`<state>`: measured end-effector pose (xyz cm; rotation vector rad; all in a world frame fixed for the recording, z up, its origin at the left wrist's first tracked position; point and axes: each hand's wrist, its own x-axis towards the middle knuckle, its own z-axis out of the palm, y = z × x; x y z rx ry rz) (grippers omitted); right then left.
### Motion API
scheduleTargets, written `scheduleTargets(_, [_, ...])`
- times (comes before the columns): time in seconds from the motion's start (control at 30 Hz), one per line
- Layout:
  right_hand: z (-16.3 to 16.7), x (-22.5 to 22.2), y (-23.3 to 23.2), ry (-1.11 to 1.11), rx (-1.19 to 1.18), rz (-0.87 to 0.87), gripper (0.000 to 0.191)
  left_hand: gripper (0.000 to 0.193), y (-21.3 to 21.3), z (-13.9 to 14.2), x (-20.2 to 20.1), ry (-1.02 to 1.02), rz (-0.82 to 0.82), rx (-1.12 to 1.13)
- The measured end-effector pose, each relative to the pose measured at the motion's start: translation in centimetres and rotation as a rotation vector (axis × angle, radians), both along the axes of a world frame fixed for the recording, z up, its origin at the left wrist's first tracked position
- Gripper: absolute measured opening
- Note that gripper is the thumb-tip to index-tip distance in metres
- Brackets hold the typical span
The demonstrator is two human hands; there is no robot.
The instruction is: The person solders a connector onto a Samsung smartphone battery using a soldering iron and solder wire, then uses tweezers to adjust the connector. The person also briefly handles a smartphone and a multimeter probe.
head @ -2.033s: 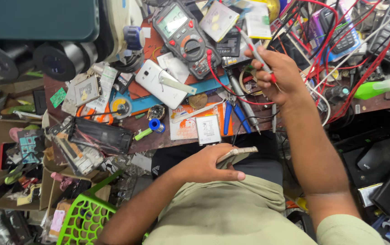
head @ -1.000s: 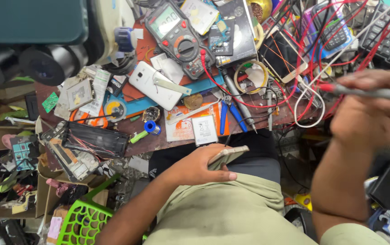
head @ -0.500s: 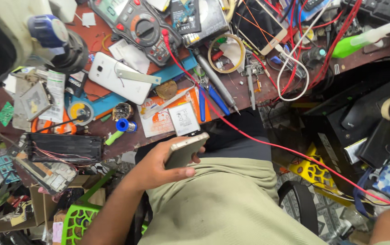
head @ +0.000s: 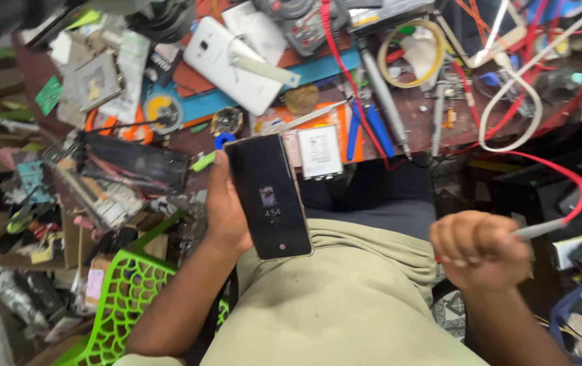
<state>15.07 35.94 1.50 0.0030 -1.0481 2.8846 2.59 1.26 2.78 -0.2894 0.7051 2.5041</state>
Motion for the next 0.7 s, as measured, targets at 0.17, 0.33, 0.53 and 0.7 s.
scheduleTargets(0.17, [0.5, -1.9, -3.0, 0.326, 0.835, -0.101, 0.064, 0.057, -0.7, -0.9, 1.2, -0.169, 0.071, -0.216])
scheduleTargets(0.33, [1.6, -4.9, -4.2, 0.582, 0.943, -0.242, 0.060, 0.052, -0.9, -1.4, 3.0, -0.177, -0.047, -0.159])
scheduleTargets(0.53, [2.0, -4.0, -4.9, 0.557, 1.275, -0.193, 0.032, 0.058, -0.6, -2.4, 3.6, -0.032, -0.036, -0.321])
scheduleTargets(0.7, [-0.2, -2.7, -5.5, 0.529, 1.228, -0.347, 0.035, 0.116, 1.9, -1.6, 5.9, 0.627, -0.039, -0.949])
